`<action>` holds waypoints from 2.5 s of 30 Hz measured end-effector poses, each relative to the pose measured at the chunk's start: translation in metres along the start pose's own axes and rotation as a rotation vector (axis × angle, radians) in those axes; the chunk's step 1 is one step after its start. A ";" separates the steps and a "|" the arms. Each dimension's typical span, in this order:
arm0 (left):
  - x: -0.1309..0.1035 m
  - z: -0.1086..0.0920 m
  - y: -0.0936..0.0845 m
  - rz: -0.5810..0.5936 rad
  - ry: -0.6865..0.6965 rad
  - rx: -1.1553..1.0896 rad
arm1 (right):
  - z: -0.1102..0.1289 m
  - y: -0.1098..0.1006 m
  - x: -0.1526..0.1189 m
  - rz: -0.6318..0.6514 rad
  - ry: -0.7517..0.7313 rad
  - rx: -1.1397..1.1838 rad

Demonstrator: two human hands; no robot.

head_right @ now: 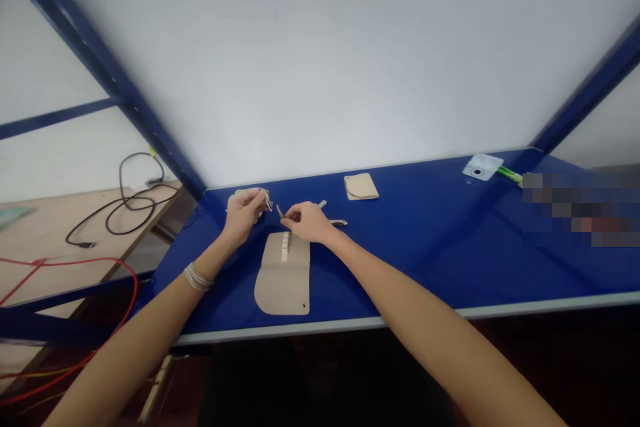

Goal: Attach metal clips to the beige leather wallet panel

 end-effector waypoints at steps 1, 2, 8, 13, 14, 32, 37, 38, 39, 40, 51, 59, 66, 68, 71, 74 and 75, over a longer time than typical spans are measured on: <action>0.002 -0.002 -0.004 -0.014 0.007 0.001 | 0.000 -0.002 0.000 -0.011 -0.003 -0.017; 0.003 -0.003 -0.007 -0.017 0.014 0.004 | 0.000 -0.004 0.000 -0.023 -0.003 -0.037; 0.002 0.006 0.009 0.079 -0.026 0.291 | -0.008 -0.032 0.002 -0.127 0.031 -0.133; -0.022 0.001 0.044 0.214 0.211 0.839 | -0.023 -0.072 0.000 -0.240 0.077 -0.240; -0.027 0.001 0.050 0.234 0.257 0.920 | -0.026 -0.079 0.000 -0.259 0.088 -0.252; -0.056 -0.002 0.182 0.439 0.592 1.366 | -0.062 -0.105 -0.008 -0.369 0.169 -0.222; -0.044 0.007 0.183 0.461 0.479 1.346 | -0.062 -0.107 -0.009 -0.391 0.167 -0.193; -0.040 0.003 0.176 0.446 0.450 1.301 | -0.061 -0.108 -0.009 -0.398 0.162 -0.193; -0.035 0.000 0.167 0.436 0.399 1.237 | -0.060 -0.108 -0.010 -0.404 0.159 -0.193; -0.029 -0.005 0.155 0.420 0.347 1.146 | -0.060 -0.108 -0.010 -0.407 0.157 -0.191; 0.004 -0.015 0.029 0.102 0.148 0.720 | -0.007 -0.040 0.000 -0.150 -0.029 -0.094; 0.005 0.000 0.018 0.092 0.004 0.368 | 0.022 -0.009 0.000 -0.058 -0.104 -0.068; -0.006 0.001 0.026 0.125 -0.025 0.228 | 0.014 -0.019 -0.001 -0.122 -0.063 -0.090; -0.008 0.001 0.027 0.130 -0.045 0.198 | 0.013 -0.019 -0.001 -0.127 -0.065 -0.083; -0.008 0.003 0.026 0.130 -0.092 0.154 | 0.011 -0.018 -0.001 -0.124 -0.056 -0.093; -0.008 0.008 0.028 0.178 -0.147 0.077 | 0.008 -0.019 -0.001 -0.123 -0.047 -0.104; -0.009 0.011 0.030 0.208 -0.167 0.044 | 0.007 -0.020 -0.002 -0.129 -0.044 -0.105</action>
Point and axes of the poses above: each hand's wrist, its own x-axis towards the middle knuckle, its own y-axis out of the palm, z = x × y, the point moved 10 cm from there along x, towards the middle knuckle, and after that the axes turned 15 degrees about -y, right-handed, at the moved point
